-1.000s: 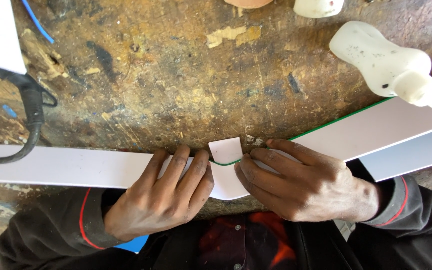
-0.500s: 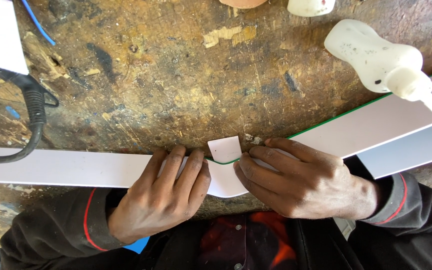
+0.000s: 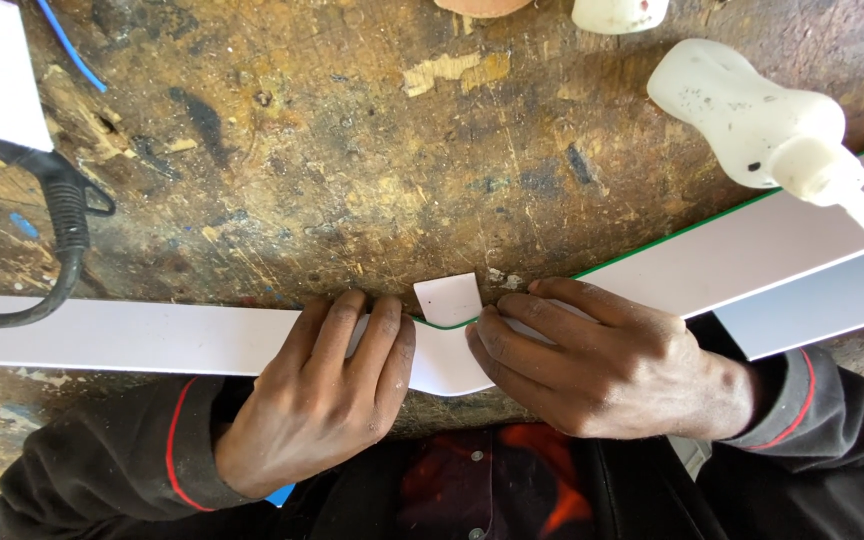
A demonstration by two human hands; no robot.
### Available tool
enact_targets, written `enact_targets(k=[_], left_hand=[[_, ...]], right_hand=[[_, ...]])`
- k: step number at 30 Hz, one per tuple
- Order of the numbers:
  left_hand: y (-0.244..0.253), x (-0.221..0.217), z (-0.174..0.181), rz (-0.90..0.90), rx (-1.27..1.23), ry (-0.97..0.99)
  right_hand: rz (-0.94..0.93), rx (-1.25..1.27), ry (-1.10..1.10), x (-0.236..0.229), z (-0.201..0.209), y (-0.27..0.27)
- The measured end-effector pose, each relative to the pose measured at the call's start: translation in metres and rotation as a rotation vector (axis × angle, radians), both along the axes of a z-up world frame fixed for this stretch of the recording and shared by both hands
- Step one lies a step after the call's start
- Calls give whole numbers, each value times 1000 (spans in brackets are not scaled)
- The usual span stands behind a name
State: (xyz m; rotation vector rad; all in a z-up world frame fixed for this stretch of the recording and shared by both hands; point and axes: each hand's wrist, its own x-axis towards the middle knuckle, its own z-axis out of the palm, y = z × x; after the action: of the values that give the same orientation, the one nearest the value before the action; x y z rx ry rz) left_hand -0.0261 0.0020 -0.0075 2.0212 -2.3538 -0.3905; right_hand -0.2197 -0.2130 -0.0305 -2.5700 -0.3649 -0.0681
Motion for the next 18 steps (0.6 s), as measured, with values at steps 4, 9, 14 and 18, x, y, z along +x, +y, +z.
enact_targets(k=[4,9,14,18], left_hand=[[-2,2,-1,-15,4,-10],[-4,3,3,-17,41,-36],[-2,3,3,-9,29,-12],[5,3,-1,-40,45,-45]], right_hand=[[-14,-6,-1,2,1,-1],[5,-12,-2,2,2,0],[-3,-16,-24,5,4,-1],[0,17,-22,5,4,1]])
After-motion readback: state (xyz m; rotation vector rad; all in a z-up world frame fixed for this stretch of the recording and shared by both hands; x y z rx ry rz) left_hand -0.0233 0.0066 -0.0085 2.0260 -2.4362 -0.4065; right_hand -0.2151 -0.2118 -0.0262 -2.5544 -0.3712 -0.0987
